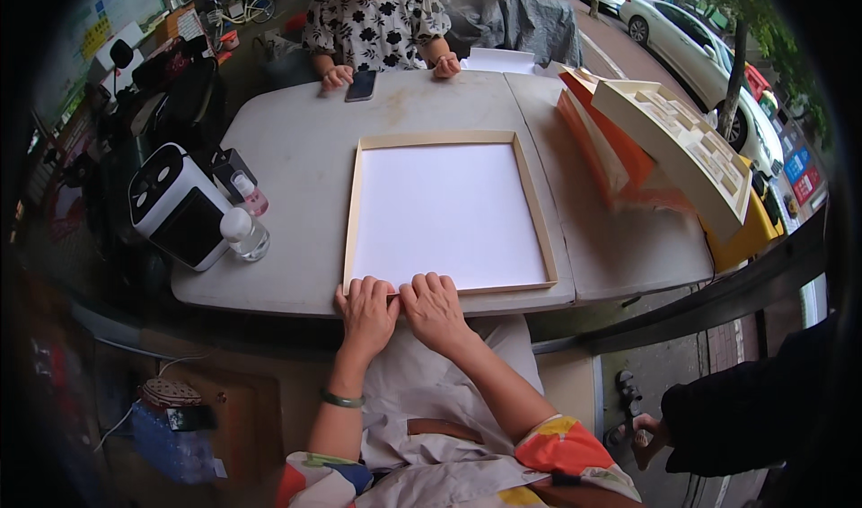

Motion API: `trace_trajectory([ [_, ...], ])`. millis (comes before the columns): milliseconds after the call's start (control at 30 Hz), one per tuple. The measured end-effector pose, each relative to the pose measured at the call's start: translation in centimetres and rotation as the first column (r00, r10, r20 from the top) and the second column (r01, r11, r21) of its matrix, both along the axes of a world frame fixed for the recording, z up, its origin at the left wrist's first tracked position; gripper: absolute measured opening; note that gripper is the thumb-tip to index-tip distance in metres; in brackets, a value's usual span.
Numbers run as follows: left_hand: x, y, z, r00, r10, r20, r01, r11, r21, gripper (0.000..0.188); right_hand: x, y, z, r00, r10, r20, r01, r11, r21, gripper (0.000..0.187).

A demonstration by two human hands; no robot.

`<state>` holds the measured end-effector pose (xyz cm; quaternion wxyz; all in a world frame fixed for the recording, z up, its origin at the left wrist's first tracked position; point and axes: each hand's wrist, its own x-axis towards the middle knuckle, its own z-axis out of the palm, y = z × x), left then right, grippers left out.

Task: The person assembles a wooden picture frame by placing a white backing sheet inside the frame and securing it. They then insert a floral-patterned artwork into the frame and close it with a decorative lid.

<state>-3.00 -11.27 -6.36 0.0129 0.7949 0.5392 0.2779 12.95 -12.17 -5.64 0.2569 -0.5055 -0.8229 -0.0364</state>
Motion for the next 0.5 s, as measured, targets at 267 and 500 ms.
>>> trace_trajectory([
  [267, 0.5, -0.3, 0.7, 1.000, 0.015, -0.007, -0.015, 1.000, 0.016, 0.015, -0.7, 0.7, -0.8, 0.999, 0.005, -0.041, -0.002, 0.998, 0.066, 0.007],
  [500, 1.4, -0.9, 0.7, 0.998, 0.053, -0.028, -0.052, 0.998, 0.044, 0.019, 2.9, -0.1, -0.3, 1.000, -0.012, -0.027, 0.013, 0.998, 0.057, 0.006],
])
